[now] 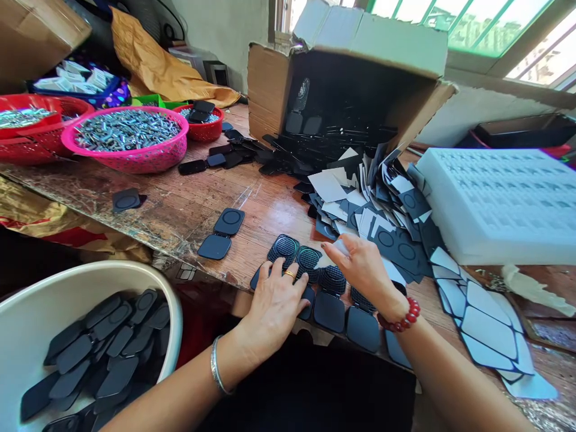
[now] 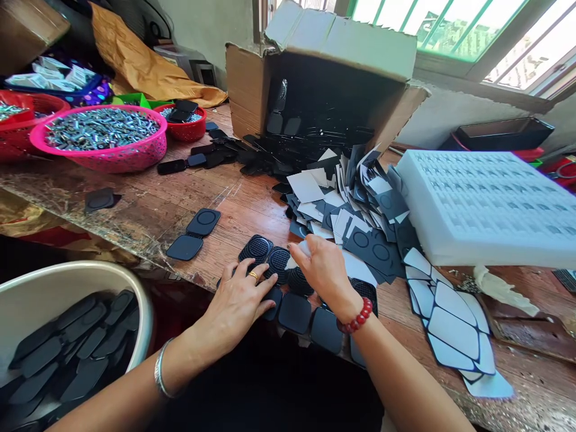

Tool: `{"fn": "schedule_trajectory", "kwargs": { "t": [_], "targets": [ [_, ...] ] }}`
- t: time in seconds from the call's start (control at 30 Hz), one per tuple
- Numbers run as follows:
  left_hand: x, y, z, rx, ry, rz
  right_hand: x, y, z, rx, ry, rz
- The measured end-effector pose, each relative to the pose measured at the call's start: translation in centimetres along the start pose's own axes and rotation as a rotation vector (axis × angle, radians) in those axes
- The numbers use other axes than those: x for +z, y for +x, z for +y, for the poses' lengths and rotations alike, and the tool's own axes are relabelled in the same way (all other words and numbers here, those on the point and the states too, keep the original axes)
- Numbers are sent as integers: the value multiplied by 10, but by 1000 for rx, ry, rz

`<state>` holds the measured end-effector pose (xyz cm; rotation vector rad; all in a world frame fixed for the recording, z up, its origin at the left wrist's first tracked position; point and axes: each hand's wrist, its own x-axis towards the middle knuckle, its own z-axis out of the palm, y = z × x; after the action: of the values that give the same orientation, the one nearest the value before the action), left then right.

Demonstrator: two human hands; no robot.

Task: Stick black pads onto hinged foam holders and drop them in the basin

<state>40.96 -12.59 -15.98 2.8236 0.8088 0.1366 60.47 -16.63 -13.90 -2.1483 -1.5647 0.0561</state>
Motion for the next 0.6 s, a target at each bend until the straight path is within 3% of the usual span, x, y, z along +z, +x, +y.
{"fn": "schedule_trajectory", "kwargs": {
  "t": [0.23, 0.6],
  "targets": [
    [1, 0, -1, -1, -4, -19, 6, 7, -9, -2, 36, -36],
    [-1, 1, -1, -5, -7, -36, 26, 30, -14, -72, -57, 92]
  ]
}}
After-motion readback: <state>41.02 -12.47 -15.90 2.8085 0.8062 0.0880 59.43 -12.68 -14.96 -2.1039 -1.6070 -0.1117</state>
